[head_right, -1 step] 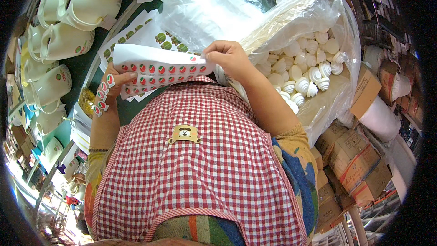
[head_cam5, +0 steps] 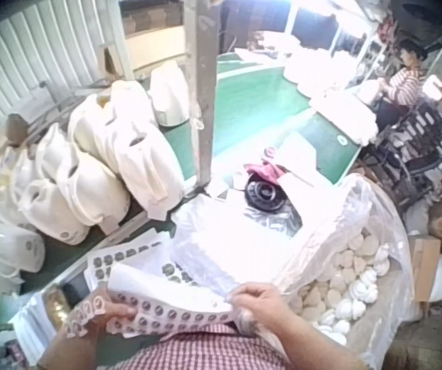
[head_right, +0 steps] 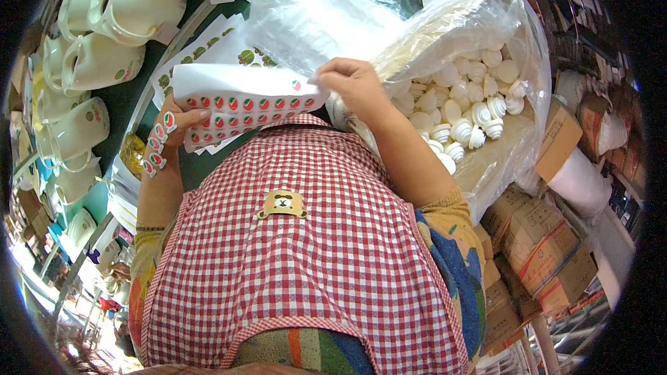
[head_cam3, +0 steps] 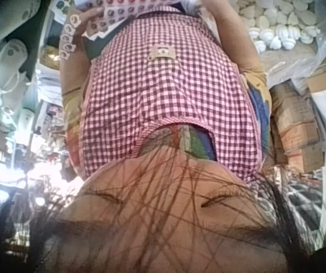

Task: The person repeatedly picks up white plastic pitchers from a table, peels small round stickers from a sheet, and applies one sticker to each pitcher. The person places the labeled pitchers back on the table and continues the cycle with additional pitchers and sticker sheets.

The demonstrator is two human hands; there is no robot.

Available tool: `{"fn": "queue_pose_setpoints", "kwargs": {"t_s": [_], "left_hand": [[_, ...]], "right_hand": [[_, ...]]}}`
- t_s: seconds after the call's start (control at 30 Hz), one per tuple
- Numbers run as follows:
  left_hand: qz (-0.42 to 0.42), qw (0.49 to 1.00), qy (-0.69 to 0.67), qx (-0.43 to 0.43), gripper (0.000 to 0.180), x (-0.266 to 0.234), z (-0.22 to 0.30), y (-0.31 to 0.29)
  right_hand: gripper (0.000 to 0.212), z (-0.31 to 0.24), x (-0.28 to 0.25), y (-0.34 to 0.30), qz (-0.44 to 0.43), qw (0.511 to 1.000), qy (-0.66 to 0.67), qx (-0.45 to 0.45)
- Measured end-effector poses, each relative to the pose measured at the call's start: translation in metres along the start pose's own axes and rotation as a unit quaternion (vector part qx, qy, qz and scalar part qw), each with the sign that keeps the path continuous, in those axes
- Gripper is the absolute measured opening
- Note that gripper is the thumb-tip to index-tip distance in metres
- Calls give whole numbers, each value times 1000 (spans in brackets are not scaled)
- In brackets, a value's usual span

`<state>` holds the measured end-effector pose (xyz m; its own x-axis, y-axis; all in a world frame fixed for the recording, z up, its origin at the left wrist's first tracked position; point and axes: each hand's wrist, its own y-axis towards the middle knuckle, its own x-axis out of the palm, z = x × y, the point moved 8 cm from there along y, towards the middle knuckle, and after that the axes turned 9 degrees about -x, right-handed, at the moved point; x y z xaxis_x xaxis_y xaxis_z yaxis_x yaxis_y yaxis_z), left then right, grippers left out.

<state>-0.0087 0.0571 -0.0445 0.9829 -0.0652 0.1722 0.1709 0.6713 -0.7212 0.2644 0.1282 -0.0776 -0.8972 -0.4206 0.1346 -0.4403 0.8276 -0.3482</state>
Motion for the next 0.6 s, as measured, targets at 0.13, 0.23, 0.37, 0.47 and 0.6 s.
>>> {"fn": "queue_pose_setpoints", "kwargs": {"t_s": [0.13, 0.23, 0.37, 0.47, 0.6], "left_hand": [[39, 995, 80, 32, 48, 3, 6, 10], [42, 996, -16, 77, 40, 17, 1, 37], [16, 989, 100, 110, 37, 45, -7, 59], [27, 963, 175, 202, 36, 61, -16, 57], [22, 946, 231, 227, 30, 57, -23, 79]], "right_hand": [[8, -46, -15, 9, 138, 959, -101, -225], [9, -108, 56, 0, 45, 898, -196, -392], [17, -136, 148, -20, -76, 758, -275, -586], [18, -124, 185, -37, -114, 679, -310, -655], [22, -91, 211, -42, -127, 621, -375, -676]]}}
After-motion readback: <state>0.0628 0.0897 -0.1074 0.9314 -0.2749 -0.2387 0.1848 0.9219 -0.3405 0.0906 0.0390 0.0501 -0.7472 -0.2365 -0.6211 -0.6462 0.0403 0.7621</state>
